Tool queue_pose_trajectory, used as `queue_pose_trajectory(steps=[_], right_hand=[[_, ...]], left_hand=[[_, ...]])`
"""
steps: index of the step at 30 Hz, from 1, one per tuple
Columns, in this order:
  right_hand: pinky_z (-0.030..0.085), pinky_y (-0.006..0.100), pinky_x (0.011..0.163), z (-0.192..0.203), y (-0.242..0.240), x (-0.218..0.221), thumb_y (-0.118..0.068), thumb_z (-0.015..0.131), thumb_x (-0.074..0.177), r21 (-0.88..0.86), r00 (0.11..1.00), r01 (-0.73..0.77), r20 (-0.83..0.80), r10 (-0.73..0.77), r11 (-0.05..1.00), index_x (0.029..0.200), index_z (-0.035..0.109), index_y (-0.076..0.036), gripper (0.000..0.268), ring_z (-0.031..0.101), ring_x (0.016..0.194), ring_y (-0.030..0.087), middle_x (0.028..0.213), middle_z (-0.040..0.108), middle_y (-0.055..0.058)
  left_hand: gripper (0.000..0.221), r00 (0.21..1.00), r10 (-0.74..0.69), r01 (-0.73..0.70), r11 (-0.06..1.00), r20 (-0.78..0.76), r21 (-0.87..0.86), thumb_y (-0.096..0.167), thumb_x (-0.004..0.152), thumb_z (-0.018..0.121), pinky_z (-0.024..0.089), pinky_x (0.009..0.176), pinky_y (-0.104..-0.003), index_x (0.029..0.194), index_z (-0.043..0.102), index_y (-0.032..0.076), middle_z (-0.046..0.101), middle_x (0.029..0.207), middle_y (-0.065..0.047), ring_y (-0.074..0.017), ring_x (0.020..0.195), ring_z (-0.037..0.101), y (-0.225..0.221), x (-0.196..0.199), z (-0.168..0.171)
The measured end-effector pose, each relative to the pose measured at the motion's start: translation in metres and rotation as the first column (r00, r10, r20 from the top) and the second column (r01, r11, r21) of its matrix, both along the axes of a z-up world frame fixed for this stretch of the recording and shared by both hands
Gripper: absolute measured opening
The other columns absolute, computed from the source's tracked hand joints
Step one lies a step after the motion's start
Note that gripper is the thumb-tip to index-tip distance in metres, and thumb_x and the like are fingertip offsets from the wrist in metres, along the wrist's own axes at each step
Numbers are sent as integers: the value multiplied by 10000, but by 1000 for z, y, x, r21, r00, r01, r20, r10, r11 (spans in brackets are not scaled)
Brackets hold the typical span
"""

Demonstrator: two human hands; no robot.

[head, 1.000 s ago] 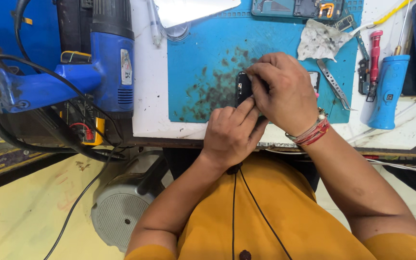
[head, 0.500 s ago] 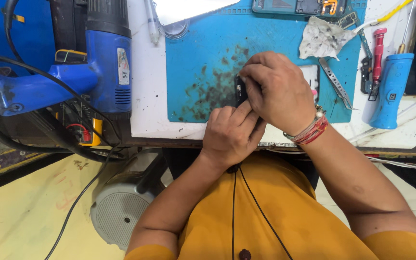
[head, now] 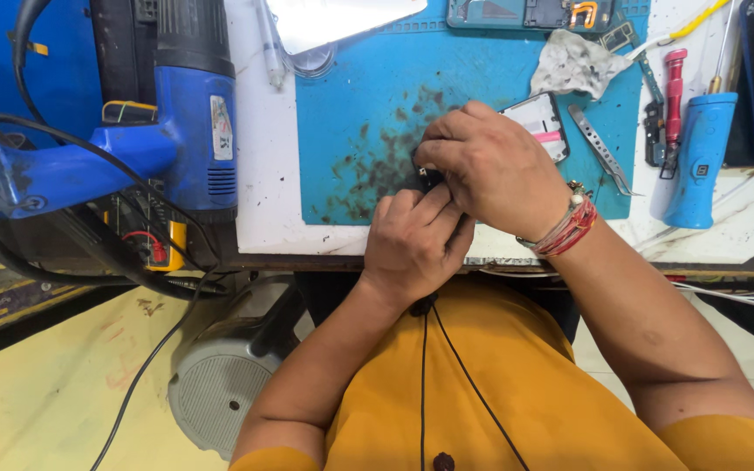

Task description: The person cleans the back of a disassembled smartphone with a white cloth, then uses a pink plastic tool to pry at the edges of a blue smartphone. They apply an anti-static brush to the blue phone's surface and use a heat gun to warm the device, likely to soften adhesive for screen or back cover replacement.

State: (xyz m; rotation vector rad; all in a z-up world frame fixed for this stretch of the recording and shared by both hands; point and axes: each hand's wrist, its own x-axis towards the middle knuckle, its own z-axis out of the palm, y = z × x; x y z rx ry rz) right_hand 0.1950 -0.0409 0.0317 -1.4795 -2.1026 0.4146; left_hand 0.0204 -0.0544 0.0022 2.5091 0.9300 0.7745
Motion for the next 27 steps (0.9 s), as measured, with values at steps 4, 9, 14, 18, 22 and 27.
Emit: queue_pose_trajectory(steps=[4, 9, 14, 18, 22, 27], right_hand=[[524, 368, 850, 1, 0, 1, 28, 693, 806, -19, 1000, -11, -8, 10, 1000, 998, 763, -77, 230, 614, 967, 264, 1028, 686, 52], [514, 383, 827, -2, -7, -7, -14, 719, 848, 20, 986, 160, 38, -161, 987, 1040, 759, -64, 202, 605, 944, 293, 1034, 675, 79], [523, 406, 888, -8, -21, -1, -7, 702, 928, 100, 913, 389, 88, -398, 916, 1048, 732, -62, 135, 621, 1026, 308, 1078, 673, 98], [506, 401, 898, 0, -38, 26, 9, 719, 1021, 155, 839, 531, 43, -542, 833, 1052, 714, -63, 79, 637, 1015, 305, 1037, 683, 93], [500, 431, 883, 11, -59, 41, 17, 745, 999, 209, 856, 514, -64, -513, 832, 1038, 693, -33, 82, 646, 994, 332, 1062, 678, 126], [500, 342, 828, -2, -79, 107, 82, 678, 1017, 281, 742, 640, 15, -670, 715, 1096, 697, -9, 122, 639, 980, 250, 1062, 675, 113]], left_hand=[[227, 1000, 3, -3, 1000, -1, 15, 201, 906, 768, 448, 778, -388, 1106, 736, 97, 692, 1163, 1, -215, 862, 555, 0, 0, 1], [219, 1000, 9, -9, 1000, -4, 17, 206, 895, 767, 452, 783, -395, 1087, 732, 105, 689, 1192, -6, -225, 873, 572, -1, 1, 1], [276, 1000, 17, -17, 1000, 3, 24, 218, 915, 765, 451, 765, -367, 1159, 741, 91, 698, 1270, -6, -202, 834, 570, -2, 1, 0], [324, 1000, 7, -6, 999, 3, -53, 263, 941, 766, 460, 816, -362, 1204, 738, 75, 691, 1333, -23, -197, 880, 572, -2, 1, 0], [571, 997, -12, 10, 1000, -74, -25, 415, 933, 757, 361, 1015, -483, 1356, 628, 55, 614, 1375, -136, -293, 1147, 575, 10, 3, 4], [857, 971, -125, 121, 992, -203, -32, 539, 896, 724, 38, 1213, -688, 1515, 450, 12, 601, 1367, -112, -318, 1285, 545, 47, 12, 5]])
